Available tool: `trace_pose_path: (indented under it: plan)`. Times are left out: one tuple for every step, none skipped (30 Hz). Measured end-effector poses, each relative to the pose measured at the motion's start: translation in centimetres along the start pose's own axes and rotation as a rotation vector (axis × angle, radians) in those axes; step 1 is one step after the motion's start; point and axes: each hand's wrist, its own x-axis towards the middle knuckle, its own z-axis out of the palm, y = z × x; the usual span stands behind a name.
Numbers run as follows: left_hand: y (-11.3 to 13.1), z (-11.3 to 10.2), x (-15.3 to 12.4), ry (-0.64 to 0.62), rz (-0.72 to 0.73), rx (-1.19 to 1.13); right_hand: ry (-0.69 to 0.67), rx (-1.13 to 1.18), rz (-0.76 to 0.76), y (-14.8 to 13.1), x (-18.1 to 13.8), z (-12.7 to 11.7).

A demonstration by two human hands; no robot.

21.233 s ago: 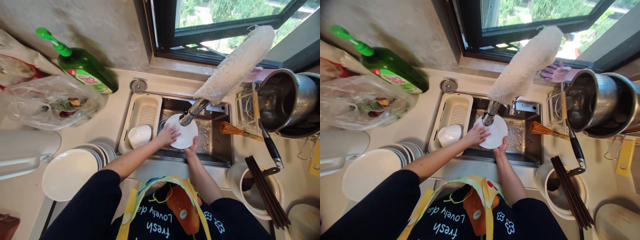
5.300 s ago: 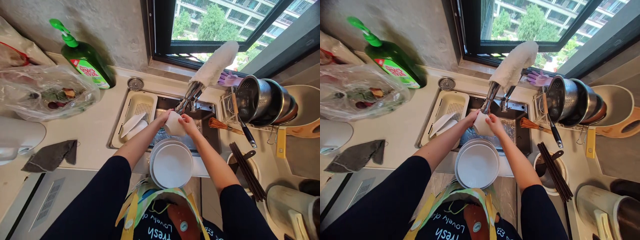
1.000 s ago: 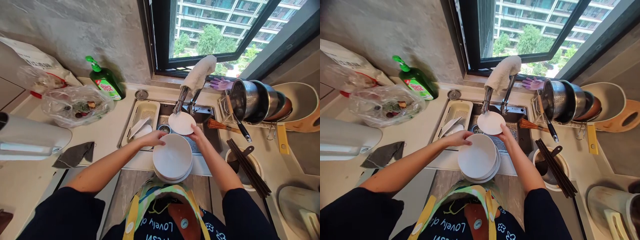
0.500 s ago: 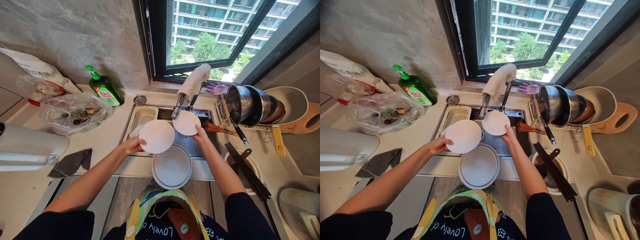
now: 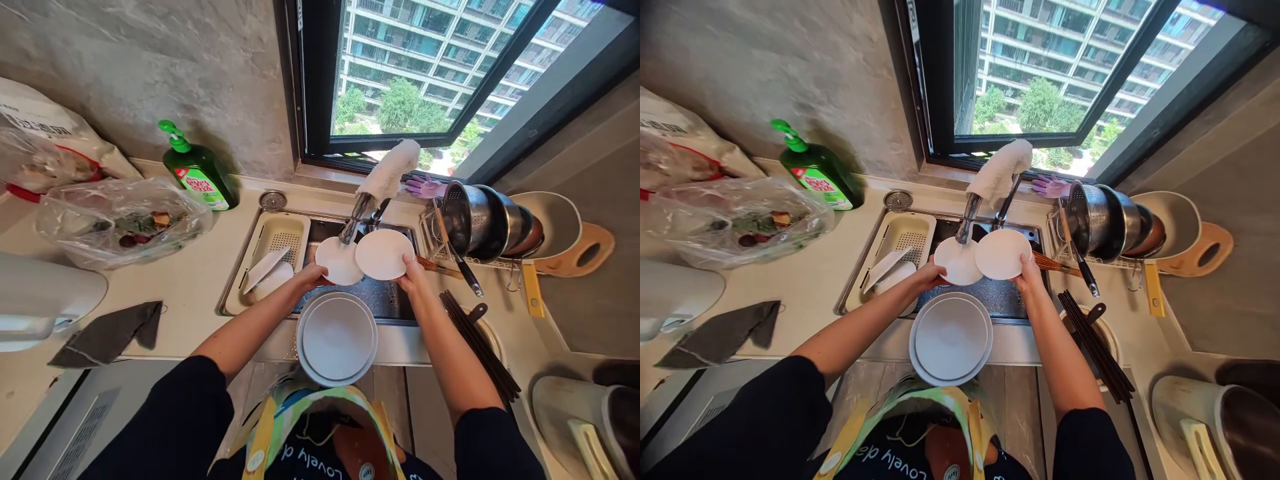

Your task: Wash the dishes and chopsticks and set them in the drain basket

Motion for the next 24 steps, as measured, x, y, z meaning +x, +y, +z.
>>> trace_pose_path:
  plan:
    - [-0.3,0.3,0.4,-0.015,0.006,-0.004,-0.008,-0.02,-0.043,0.0,-0.2,0.1]
    - [-0.5,0.5,0.7,-0.029,0.011,-0.004,-0.011,-0.047,-0.083,0.1,-0.3,0.1]
    - [-0.8,0.6,0.9,-0.04,0.013,-0.003,-0.007,-0.08,-0.121,0.2,-0.5,0.2]
    - [-1.0,0.7,1.1,-0.051,0.011,-0.002,0.004,-0.116,-0.158,0.3,-0.7,0.2]
    - [-1.2,0.8,1.3,-0.061,0.007,-0.005,0.018,-0.15,-0.199,0.4,-0.8,0.2]
    - [-1.3,0.9,1.4,-0.07,0.005,-0.012,0.031,-0.181,-0.248,0.6,-1.0,0.3]
    - [-1.5,0.9,1.6,-0.074,0.004,-0.024,0.038,-0.209,-0.304,0.7,-1.2,0.3]
    - [-1.6,1.0,1.7,-0.073,0.005,-0.039,0.038,-0.238,-0.366,0.8,-1.5,0.3]
    - [-1.7,1.0,1.8,-0.068,0.004,-0.055,0.033,-0.276,-0.431,0.8,-1.8,0.3]
    - [-1.8,1.0,2.0,-0.06,0.0,-0.07,0.028,-0.33,-0.493,0.9,-2.2,0.3]
    - [-1.9,1.0,2.1,-0.053,-0.006,-0.08,0.026,-0.402,-0.554,0.8,-2.7,0.4]
    - [-2.0,1.0,2.2,-0.049,-0.015,-0.085,0.027,-0.489,-0.614,0.8,-3.2,0.5]
    - [-2.1,0.9,2.3,-0.05,-0.024,-0.086,0.026,-0.586,-0.676,0.8,-3.8,0.5]
    - [-2.2,0.9,2.4,-0.057,-0.028,-0.084,0.026,-0.685,-0.741,0.8,-4.4,0.5]
    - [-2.3,0.7,2.5,-0.066,-0.031,-0.079,0.017,-0.781,-0.803,0.8,-5.0,0.4]
    - [-2.4,0.6,2.6,-0.074,-0.033,-0.077,0.001,-0.867,-0.861,0.9,-5.7,0.3]
    - [-2.5,0.5,2.7,-0.08,-0.036,-0.079,-0.021,-0.938,-0.908,1.0,-6.3,0.0]
    - [-2.5,0.4,2.8,-0.081,-0.04,-0.087,-0.048,-0.996,-0.945,1.1,-6.9,-0.4]
    - [-2.6,0.2,2.9,-0.081,-0.045,-0.1,-0.079,-1.042,-0.974,1.2,-7.6,-0.9]
    - [-2.6,0.1,3.0,-0.08,-0.052,-0.114,-0.115,-1.076,-1.002,1.3,-8.4,-1.4]
    - [-2.6,0.0,3.1,-0.08,-0.054,-0.126,-0.155,-1.098,-1.03,1.2,-9.2,-1.7]
    - [-2.6,-0.1,3.2,-0.082,-0.049,-0.135,-0.196,-1.11,-1.064,1.1,-10.1,-2.0]
    - [-2.6,-0.1,3.2,-0.085,-0.04,-0.14,-0.24,-1.11,-1.108,0.9,-11.0,-1.9]
    - [-2.5,-0.2,3.3,-0.095,-0.03,-0.144,-0.285,-1.098,-1.154,0.5,-12.0,-1.6]
